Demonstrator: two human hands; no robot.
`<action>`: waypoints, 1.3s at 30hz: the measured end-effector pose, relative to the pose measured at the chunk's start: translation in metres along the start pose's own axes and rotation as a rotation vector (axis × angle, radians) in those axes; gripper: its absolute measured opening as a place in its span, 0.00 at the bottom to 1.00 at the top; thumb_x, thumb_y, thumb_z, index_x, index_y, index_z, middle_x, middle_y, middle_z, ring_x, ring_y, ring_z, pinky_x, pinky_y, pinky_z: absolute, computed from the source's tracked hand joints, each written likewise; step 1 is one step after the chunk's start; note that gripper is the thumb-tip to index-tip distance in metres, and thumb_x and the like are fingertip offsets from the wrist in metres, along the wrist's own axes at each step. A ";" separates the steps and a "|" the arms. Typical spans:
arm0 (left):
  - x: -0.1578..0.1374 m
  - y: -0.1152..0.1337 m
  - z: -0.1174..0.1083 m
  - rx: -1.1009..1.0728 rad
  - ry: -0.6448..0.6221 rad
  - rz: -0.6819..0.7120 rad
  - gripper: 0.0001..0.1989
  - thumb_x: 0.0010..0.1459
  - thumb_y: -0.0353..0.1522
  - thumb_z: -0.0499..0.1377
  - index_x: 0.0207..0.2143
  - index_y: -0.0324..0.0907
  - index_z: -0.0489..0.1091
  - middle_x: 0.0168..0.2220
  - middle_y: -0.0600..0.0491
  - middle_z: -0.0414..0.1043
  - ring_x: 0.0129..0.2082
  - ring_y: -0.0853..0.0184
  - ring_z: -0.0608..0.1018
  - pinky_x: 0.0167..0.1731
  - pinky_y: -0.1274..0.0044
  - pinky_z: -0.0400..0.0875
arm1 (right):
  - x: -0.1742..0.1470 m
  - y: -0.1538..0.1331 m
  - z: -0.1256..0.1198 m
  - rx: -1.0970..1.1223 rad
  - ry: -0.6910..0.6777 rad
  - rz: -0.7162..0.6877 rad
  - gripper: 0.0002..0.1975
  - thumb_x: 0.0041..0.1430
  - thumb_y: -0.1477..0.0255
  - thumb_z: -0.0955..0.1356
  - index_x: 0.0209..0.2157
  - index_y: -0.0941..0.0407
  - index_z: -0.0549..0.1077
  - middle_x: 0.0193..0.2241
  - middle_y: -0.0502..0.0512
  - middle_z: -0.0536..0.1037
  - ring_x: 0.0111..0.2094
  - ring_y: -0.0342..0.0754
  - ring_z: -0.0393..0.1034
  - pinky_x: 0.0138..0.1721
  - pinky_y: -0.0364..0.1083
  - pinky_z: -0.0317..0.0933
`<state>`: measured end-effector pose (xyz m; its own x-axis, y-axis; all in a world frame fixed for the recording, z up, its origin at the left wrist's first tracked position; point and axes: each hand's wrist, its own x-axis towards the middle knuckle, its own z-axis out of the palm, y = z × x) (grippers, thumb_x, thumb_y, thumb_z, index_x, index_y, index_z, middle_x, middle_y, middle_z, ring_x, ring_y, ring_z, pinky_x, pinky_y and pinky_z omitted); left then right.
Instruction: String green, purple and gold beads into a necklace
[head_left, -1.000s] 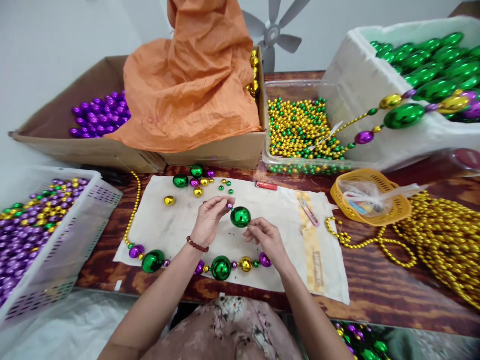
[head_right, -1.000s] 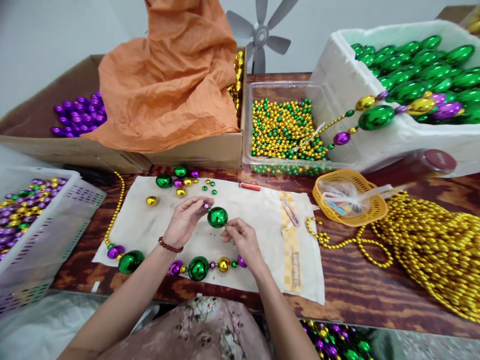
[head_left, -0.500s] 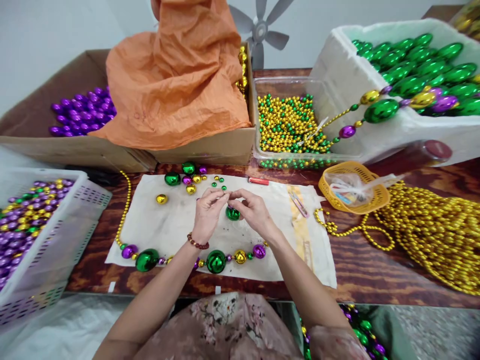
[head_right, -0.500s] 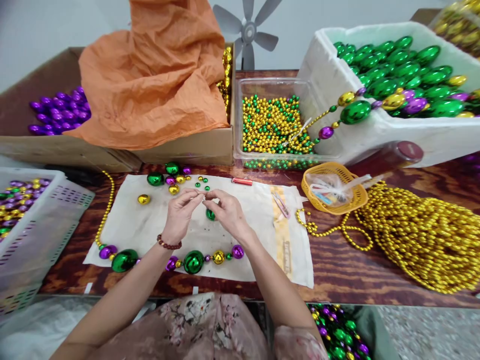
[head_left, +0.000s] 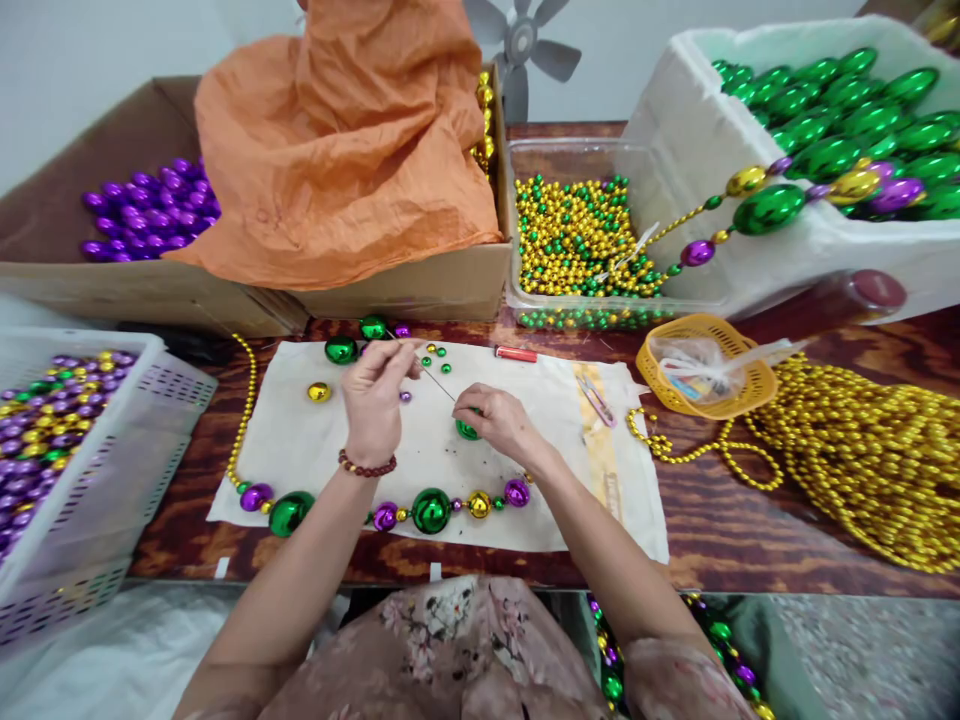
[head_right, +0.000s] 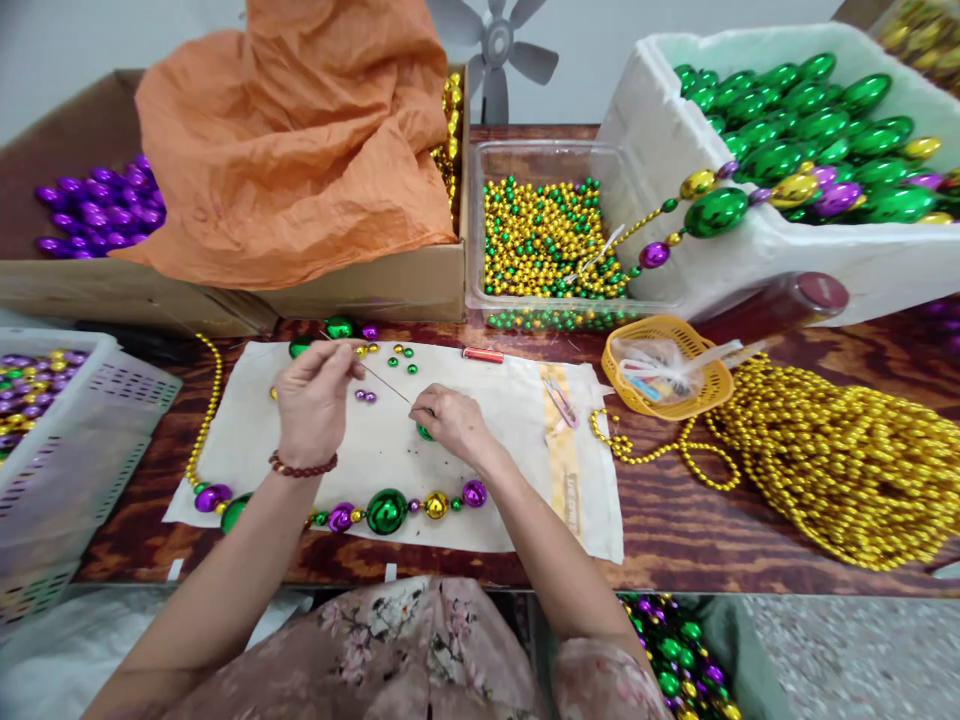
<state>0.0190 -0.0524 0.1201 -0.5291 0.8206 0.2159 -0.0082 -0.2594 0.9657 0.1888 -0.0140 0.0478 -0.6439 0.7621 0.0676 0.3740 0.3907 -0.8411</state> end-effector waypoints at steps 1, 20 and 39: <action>0.004 0.006 -0.001 0.001 0.005 0.018 0.05 0.55 0.36 0.68 0.30 0.44 0.80 0.31 0.54 0.76 0.26 0.74 0.72 0.30 0.79 0.71 | 0.000 -0.001 -0.001 0.018 -0.002 -0.007 0.08 0.63 0.76 0.69 0.31 0.54 0.81 0.37 0.54 0.80 0.39 0.49 0.75 0.43 0.47 0.63; 0.002 0.000 -0.003 0.001 -0.165 -0.069 0.15 0.64 0.44 0.58 0.40 0.44 0.79 0.31 0.53 0.76 0.29 0.70 0.77 0.32 0.77 0.72 | 0.005 -0.041 -0.031 0.515 0.082 0.011 0.15 0.63 0.59 0.67 0.31 0.56 0.75 0.24 0.49 0.76 0.23 0.42 0.71 0.26 0.41 0.65; -0.067 -0.080 0.025 0.587 -0.990 -0.047 0.24 0.59 0.28 0.60 0.59 0.45 0.67 0.51 0.47 0.71 0.53 0.58 0.74 0.58 0.64 0.69 | 0.002 -0.127 -0.102 0.608 0.341 -0.327 0.08 0.69 0.67 0.67 0.34 0.52 0.73 0.20 0.44 0.73 0.20 0.38 0.68 0.21 0.39 0.59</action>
<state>0.0760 -0.0734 0.0317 0.3617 0.9307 -0.0547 0.5232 -0.1540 0.8382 0.2086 -0.0095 0.2098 -0.3802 0.8124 0.4421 -0.2959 0.3461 -0.8903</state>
